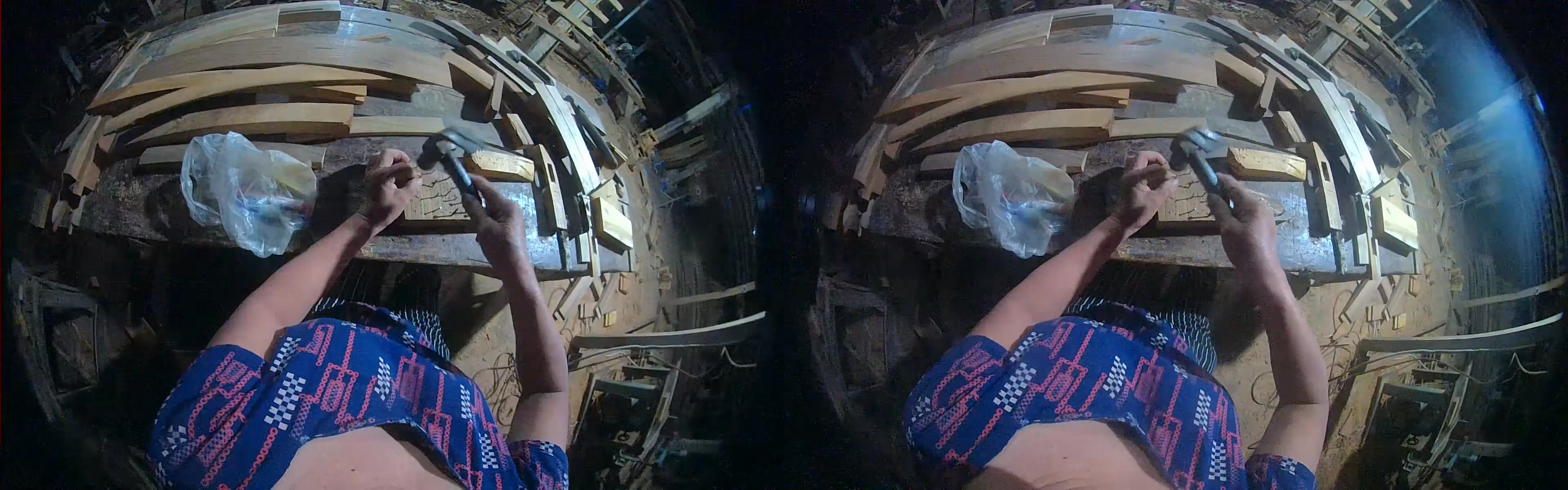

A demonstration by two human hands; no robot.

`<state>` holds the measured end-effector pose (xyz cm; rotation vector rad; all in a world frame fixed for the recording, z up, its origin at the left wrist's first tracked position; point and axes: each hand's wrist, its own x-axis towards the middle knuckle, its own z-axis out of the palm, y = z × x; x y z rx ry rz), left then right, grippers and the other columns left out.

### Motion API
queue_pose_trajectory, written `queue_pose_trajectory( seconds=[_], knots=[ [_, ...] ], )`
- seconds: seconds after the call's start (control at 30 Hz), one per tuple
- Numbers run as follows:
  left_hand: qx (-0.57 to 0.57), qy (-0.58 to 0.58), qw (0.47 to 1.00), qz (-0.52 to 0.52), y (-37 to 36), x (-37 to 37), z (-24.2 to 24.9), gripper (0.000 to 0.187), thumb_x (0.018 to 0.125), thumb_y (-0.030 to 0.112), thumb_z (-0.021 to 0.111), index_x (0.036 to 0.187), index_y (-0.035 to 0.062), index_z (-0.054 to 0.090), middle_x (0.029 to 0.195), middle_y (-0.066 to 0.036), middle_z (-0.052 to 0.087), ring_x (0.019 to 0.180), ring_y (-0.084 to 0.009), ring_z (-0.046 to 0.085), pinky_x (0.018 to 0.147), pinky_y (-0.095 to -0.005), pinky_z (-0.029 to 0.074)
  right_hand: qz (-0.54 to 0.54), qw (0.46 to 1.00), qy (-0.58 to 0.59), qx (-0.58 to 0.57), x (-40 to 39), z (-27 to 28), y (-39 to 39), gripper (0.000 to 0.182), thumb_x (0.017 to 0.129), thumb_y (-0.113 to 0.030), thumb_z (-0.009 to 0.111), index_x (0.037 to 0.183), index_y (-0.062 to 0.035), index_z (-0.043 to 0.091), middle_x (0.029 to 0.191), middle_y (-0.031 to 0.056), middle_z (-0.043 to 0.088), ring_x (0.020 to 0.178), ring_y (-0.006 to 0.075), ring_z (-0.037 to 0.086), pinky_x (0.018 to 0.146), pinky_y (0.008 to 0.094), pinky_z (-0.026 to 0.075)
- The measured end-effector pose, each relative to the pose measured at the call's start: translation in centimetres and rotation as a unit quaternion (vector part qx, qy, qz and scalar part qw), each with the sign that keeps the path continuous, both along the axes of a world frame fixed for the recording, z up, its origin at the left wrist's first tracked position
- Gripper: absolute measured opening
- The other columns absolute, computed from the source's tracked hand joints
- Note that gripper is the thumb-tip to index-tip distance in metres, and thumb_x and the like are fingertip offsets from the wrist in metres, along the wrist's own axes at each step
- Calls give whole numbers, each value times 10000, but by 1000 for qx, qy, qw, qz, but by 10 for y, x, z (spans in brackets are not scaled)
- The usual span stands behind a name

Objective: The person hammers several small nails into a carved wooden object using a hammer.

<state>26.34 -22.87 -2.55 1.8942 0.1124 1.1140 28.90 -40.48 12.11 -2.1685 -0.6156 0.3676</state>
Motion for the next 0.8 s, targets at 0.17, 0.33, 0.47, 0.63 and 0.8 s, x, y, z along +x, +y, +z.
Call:
queue_pose_trajectory(
  seconds=[0.17, 0.33, 0.47, 0.63, 0.8],
  knots=[
    [-25, 28, 999, -9, -3, -1, 0, 89, 708, 65, 690, 744, 43, 612, 937, -82, 539, 899, -232, 530, 803, -337, 428, 16, 994, -29, 104, -4, 8, -2, 339, 892, -176, 576, 1212, -66, 561, 960, 127, 664, 897, 188, 610, 818, 308, 442],
    [15, 35, 999, 15, 0, 0, 4, 99, 694, 72, 698, 702, 49, 602, 944, -84, 541, 906, -248, 525, 807, -349, 422, 44, 995, -89, -26, 12, -13, -6, 330, 898, -201, 566, 1208, -89, 571, 966, 139, 660, 910, 195, 619, 810, 293, 439],
    [11, 22, 1000, 13, -3, -2, 1, 110, 678, 56, 702, 720, 51, 600, 941, -83, 536, 912, -249, 520, 808, -347, 423, 3, 997, -13, 74, 0, 14, -5, 331, 893, -144, 585, 1219, -91, 565, 916, 57, 652, 813, 79, 534, 733, 262, 436],
    [-67, 8, 997, -39, -3, 3, -4, 115, 683, 38, 699, 749, 42, 605, 936, -79, 531, 911, -215, 536, 792, -321, 439, 12, 990, -67, 122, 0, -5, -2, 352, 900, -179, 582, 1242, -104, 545, 855, 75, 634, 793, 86, 540, 727, 270, 437],
    [-73, 58, 993, -67, -4, -2, 3, 100, 712, 46, 693, 770, 33, 612, 942, -81, 535, 863, -207, 572, 743, -308, 468, 9, 1000, -11, 4, 6, -4, -11, 318, 901, -185, 574, 1203, -85, 569, 802, 48, 599, 772, 87, 510, 709, 260, 425]
  ],
)
